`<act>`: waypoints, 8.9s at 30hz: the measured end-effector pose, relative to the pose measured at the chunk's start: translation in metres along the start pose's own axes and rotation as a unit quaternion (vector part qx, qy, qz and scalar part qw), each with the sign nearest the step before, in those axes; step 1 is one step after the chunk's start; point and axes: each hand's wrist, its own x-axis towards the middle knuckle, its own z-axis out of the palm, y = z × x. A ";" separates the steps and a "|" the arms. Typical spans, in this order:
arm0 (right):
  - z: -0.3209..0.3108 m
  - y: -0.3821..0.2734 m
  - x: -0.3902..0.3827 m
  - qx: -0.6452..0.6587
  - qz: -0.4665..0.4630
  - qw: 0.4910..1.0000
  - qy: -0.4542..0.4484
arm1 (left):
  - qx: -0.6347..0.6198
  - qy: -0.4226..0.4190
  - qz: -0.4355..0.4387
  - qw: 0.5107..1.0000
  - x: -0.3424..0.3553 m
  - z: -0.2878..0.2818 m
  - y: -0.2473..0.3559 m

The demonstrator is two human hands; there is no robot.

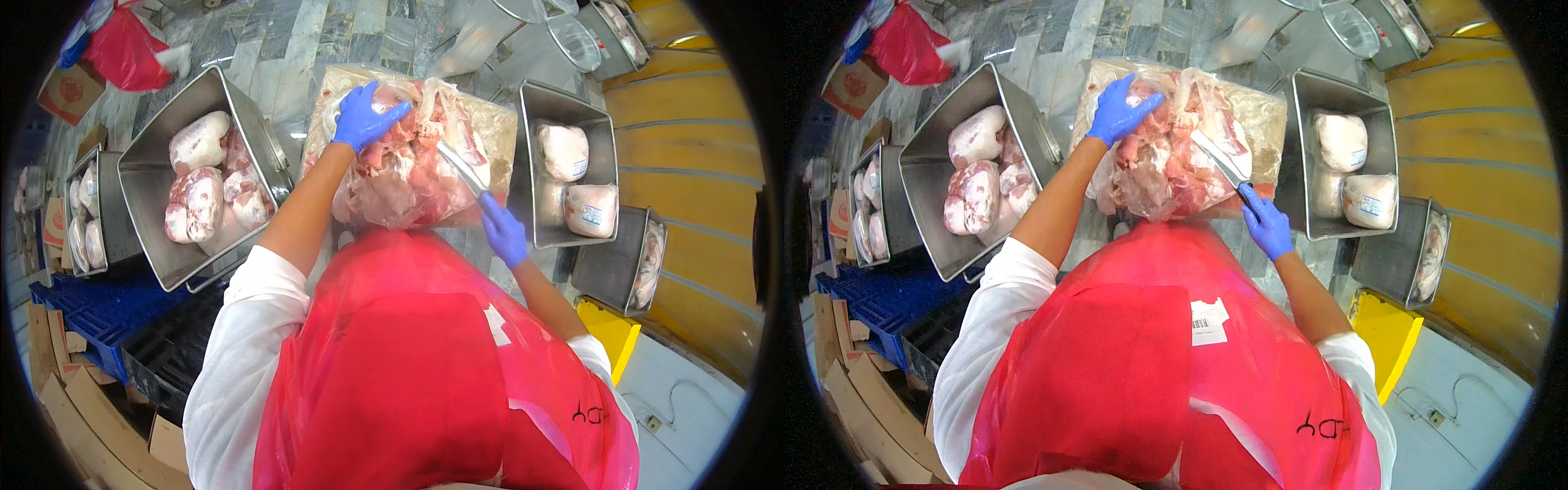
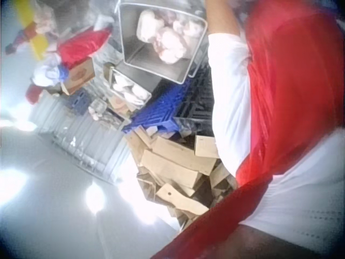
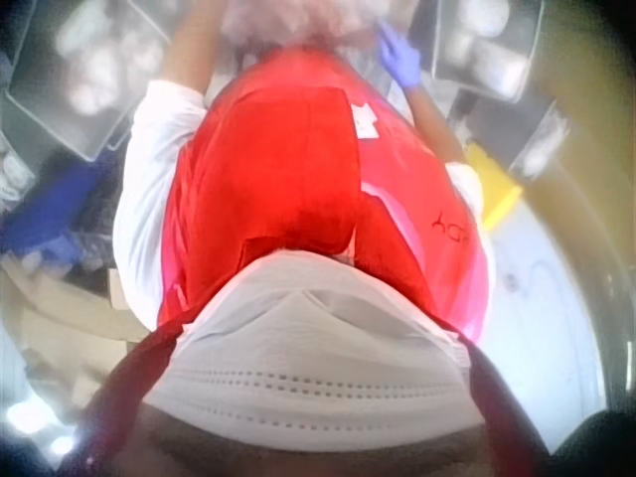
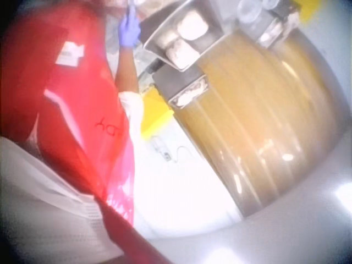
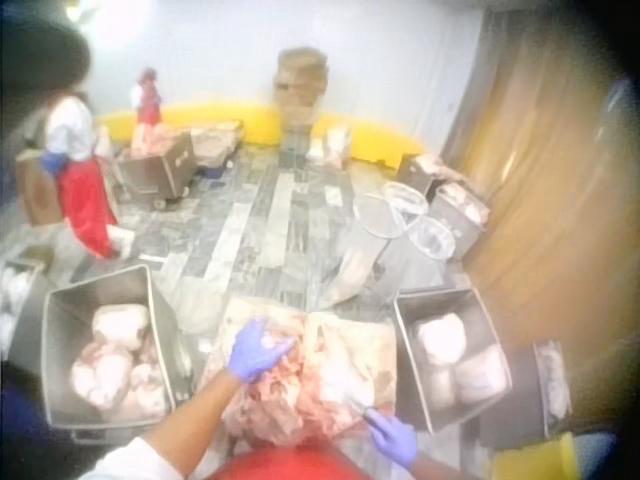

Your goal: The person uses a knife to cut a large piece of raw meat on a plastic sheet, separating portions and placing them into metal trays. The person repeatedly slices and repositions the meat while wearing blue gloves and a red apron.

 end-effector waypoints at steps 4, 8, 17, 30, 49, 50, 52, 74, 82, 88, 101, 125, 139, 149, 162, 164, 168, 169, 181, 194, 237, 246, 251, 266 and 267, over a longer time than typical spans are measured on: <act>-0.059 -0.052 0.007 0.024 0.036 0.998 -0.051 | 0.040 0.002 0.019 0.999 -0.018 0.003 -0.005; -0.143 -0.097 0.018 -0.083 0.063 0.981 -0.162 | -0.018 0.007 -0.007 1.000 -0.006 0.022 -0.036; -0.229 -0.153 0.113 -0.223 -0.018 0.933 -0.283 | -0.047 0.015 -0.054 0.997 -0.005 0.031 -0.029; -0.214 -0.180 0.201 -0.328 -0.079 0.842 -0.421 | -0.031 0.035 -0.071 0.996 -0.016 0.017 -0.017; -0.023 -0.027 0.013 0.056 0.038 0.990 -0.127 | -0.036 0.083 0.021 0.996 -0.008 0.036 -0.043; -0.032 -0.035 0.015 0.059 0.063 0.986 -0.143 | -0.016 0.104 0.030 0.994 -0.007 0.039 -0.044; -0.065 -0.051 0.024 0.043 0.058 0.986 -0.151 | -0.024 0.092 0.042 0.995 0.000 0.041 -0.053; -0.219 -0.175 0.162 -0.235 -0.093 0.894 -0.371 | -0.053 0.041 -0.050 0.996 -0.001 0.039 -0.039; -0.148 -0.086 0.048 -0.118 0.028 0.962 -0.244 | -0.018 0.016 -0.052 0.998 0.006 0.030 -0.026; -0.046 -0.032 -0.028 0.041 0.057 0.992 -0.107 | -0.039 0.001 -0.030 0.999 0.006 0.034 -0.040; 0.026 0.004 -0.059 0.048 0.020 0.998 0.023 | -0.014 -0.019 -0.049 0.999 0.009 0.025 -0.037; 0.021 0.008 -0.057 0.027 0.032 0.999 0.024 | -0.154 -0.129 -0.002 0.980 0.008 0.015 0.058; 0.014 0.009 -0.054 0.038 0.047 0.998 0.004 | -0.640 -0.084 -0.292 0.706 0.023 0.011 0.050; 0.008 0.010 -0.056 0.018 0.066 0.998 -0.006 | -0.413 -0.149 0.082 0.895 0.113 -0.113 0.127; -0.024 -0.016 -0.046 0.007 0.087 0.995 -0.046 | 0.191 -0.269 0.193 0.924 0.043 0.033 0.100; -0.055 -0.033 -0.035 0.041 0.090 0.993 -0.071 | 0.191 -0.296 0.138 0.926 0.040 0.028 0.107; -0.106 -0.056 -0.054 0.045 0.163 0.982 -0.079 | 0.146 -0.054 0.252 0.955 0.038 0.019 0.075; -0.117 -0.056 -0.068 0.045 0.184 0.979 -0.077 | 0.117 0.059 0.298 0.945 0.033 0.013 0.072; -0.110 -0.081 -0.119 0.128 0.235 0.963 -0.036 | -0.019 -0.288 0.071 0.955 -0.050 0.012 0.017; -0.114 -0.121 -0.043 0.104 0.140 0.980 -0.094 | 0.179 -0.313 0.150 0.921 -0.023 0.017 0.005; -0.168 -0.227 -0.029 0.087 0.333 0.924 -0.166 | 0.175 -0.124 0.024 0.977 -0.007 -0.035 0.035; -0.116 -0.281 0.032 -0.264 0.123 0.937 -0.190 | 0.149 -0.103 0.019 0.983 -0.006 -0.032 0.029; -0.103 -0.290 0.053 -0.358 0.033 0.900 -0.246 | 0.121 -0.095 -0.016 0.988 -0.012 -0.033 0.032; -0.084 -0.189 0.053 -0.171 0.143 0.952 -0.209 | 0.093 -0.036 0.041 0.994 -0.022 -0.025 0.017; -0.073 -0.187 0.043 -0.177 0.131 0.955 -0.199 | 0.088 -0.023 0.048 0.995 -0.023 -0.024 0.013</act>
